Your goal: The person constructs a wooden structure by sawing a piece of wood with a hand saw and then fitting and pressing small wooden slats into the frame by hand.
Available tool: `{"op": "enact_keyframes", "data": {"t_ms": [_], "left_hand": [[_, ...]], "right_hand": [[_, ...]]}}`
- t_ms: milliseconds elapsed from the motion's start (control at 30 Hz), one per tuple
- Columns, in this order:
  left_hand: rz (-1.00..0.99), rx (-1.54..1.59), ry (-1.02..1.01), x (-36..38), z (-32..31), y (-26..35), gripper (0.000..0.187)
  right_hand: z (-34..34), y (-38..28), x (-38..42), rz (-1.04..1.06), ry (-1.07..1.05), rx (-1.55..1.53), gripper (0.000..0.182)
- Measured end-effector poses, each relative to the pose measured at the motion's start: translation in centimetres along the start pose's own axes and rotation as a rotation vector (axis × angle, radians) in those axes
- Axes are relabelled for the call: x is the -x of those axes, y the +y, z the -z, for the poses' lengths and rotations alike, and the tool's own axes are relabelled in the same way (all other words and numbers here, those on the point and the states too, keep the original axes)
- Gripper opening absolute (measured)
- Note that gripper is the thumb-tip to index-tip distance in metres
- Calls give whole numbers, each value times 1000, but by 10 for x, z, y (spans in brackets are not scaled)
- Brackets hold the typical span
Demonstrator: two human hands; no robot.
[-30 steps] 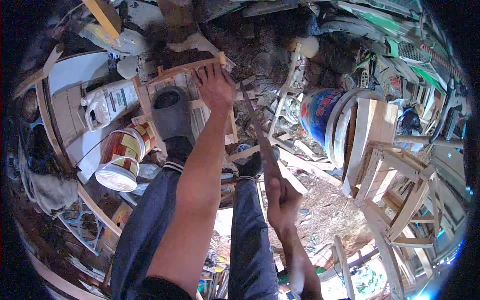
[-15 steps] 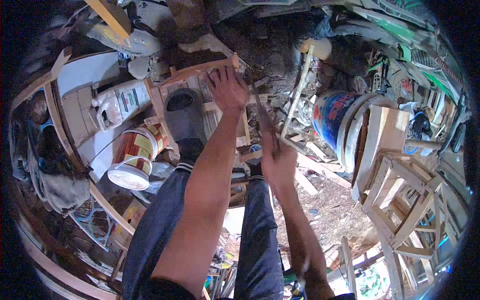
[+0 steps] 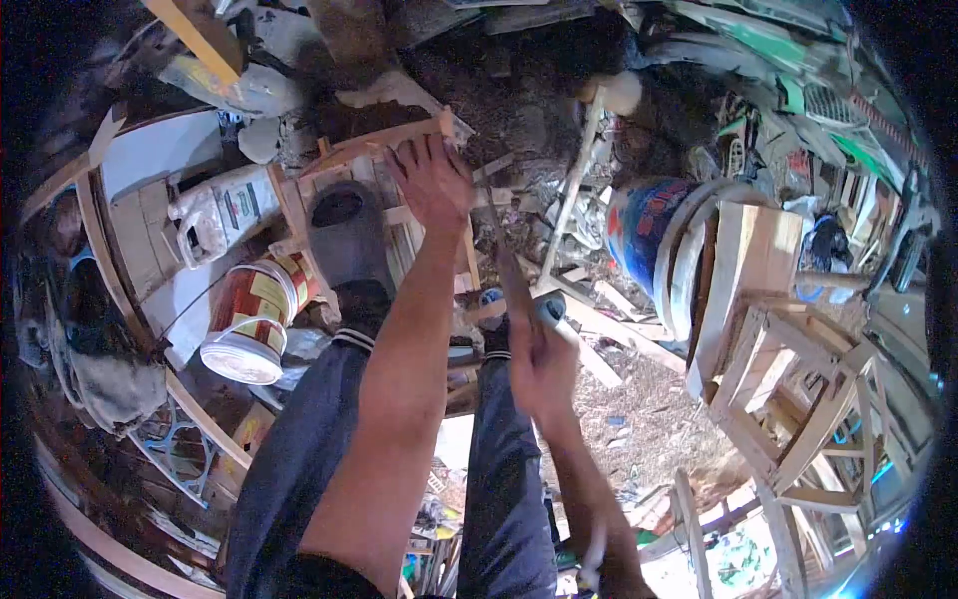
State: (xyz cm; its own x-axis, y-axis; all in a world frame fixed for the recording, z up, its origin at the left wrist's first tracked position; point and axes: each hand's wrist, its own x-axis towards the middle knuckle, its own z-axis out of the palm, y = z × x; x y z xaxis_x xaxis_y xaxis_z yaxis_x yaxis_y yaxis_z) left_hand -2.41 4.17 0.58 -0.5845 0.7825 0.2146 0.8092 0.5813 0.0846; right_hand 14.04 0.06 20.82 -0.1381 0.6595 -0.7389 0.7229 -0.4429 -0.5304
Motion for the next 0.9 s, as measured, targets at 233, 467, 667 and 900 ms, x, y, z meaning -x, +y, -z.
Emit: {"op": "enact_keyframes", "data": {"t_ms": [233, 467, 667, 900], "left_hand": [[12, 20, -38, 0, -7, -6, 28], [-18, 68, -10, -2, 1, -4, 32], [9, 192, -51, 0, 7, -8, 30], [-75, 386, 36, 15, 20, -14, 29]], "right_hand": [[-5, 24, 13, 170, 115, -164, 28], [-53, 67, -82, 169, 162, -9, 38], [-24, 86, -59, 47, 259, -130, 42], [-76, 84, -161, 313, 397, -145, 34]]}}
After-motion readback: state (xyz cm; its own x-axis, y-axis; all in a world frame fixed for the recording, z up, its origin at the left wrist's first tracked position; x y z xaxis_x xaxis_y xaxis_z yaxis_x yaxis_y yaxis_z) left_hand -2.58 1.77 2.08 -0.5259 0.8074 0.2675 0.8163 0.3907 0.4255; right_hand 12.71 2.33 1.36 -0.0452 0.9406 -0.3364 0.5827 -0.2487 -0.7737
